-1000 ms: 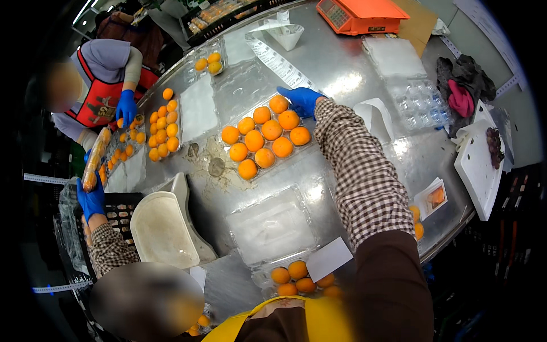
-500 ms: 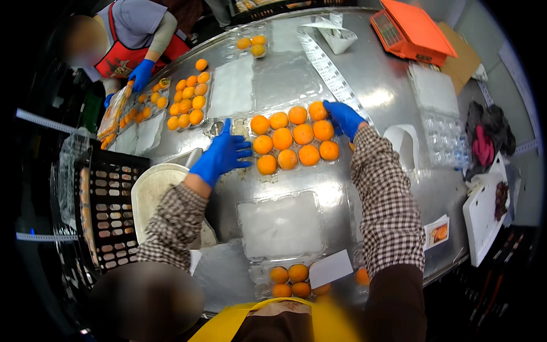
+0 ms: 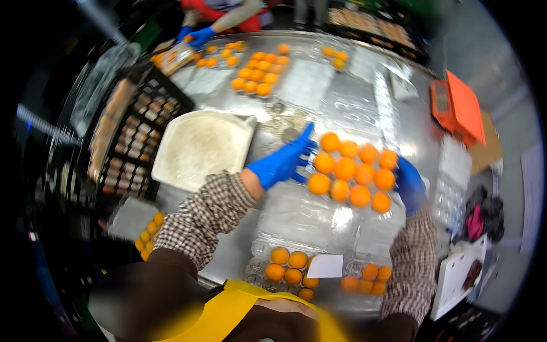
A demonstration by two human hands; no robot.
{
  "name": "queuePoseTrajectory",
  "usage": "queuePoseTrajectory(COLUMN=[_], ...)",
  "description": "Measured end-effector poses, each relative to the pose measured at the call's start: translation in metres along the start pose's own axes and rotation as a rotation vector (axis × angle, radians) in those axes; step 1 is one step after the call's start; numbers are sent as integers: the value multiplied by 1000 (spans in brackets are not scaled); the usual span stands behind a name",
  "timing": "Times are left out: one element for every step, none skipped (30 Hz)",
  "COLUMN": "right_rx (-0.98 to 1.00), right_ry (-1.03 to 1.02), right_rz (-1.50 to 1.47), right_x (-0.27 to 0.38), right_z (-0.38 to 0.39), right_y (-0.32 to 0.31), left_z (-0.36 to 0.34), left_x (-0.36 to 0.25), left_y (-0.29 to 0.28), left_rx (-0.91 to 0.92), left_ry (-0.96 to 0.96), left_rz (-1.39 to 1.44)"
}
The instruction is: The person picks up containers of persimmons from a crate, removes individual fruits to sort them, and then packs them into plastic trays before applying product labels to the finished packages.
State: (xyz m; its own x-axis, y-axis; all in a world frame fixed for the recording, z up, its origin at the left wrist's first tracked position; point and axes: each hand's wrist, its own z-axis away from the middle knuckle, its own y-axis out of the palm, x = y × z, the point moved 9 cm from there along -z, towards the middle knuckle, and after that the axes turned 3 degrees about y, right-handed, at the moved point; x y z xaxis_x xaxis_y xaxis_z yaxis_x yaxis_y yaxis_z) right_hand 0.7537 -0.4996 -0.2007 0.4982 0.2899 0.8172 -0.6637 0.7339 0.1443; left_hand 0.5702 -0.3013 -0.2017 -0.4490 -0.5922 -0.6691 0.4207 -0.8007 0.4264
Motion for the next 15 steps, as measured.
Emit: queuePoseTrajectory(right_rx=[4,27,67,95,138,139,75,103,117,160,184,245,306,376,442], right_ry=[-55,-71,-92,-106,-20,-84,24,32,33,8,7,49,96,120,-79], right_rz=[146,95,46,-5,-56,4,-5,-12,-23,-36,-13,-67,-121,-123,102], right_x=[7,8,10,11,19,26,25,28,31,34,34,29,22,16,22], right_z=[18,28,38,48,69,78,84,84,85,86,83,77,70,61,51], right_y=[-2,-5,-3,-5,20,38,46,62,77,104,124,151,178,197,213], left_z=[3,10,17,37,70,88,93,92,101,115,135,156,174,187,200], left_x=[5,8,7,1,-15,-19,-19,-23,-27,-26,-34,-44,-48,-52,-57], left_y=[2,10,11,19,27,22,17,9,1,-18,-32,-50,-68,-84,-98], left_rx=[7,65,131,236,282,288,210,231,265,232,182,122,93,72,52], left_ry=[47,46,82,153,245,228,142,182,221,245,313,382,406,418,428], left_rz=[-4,13,44,30,-9,-28,23,12,-10,14,-25,-69,-59,-90,-125])
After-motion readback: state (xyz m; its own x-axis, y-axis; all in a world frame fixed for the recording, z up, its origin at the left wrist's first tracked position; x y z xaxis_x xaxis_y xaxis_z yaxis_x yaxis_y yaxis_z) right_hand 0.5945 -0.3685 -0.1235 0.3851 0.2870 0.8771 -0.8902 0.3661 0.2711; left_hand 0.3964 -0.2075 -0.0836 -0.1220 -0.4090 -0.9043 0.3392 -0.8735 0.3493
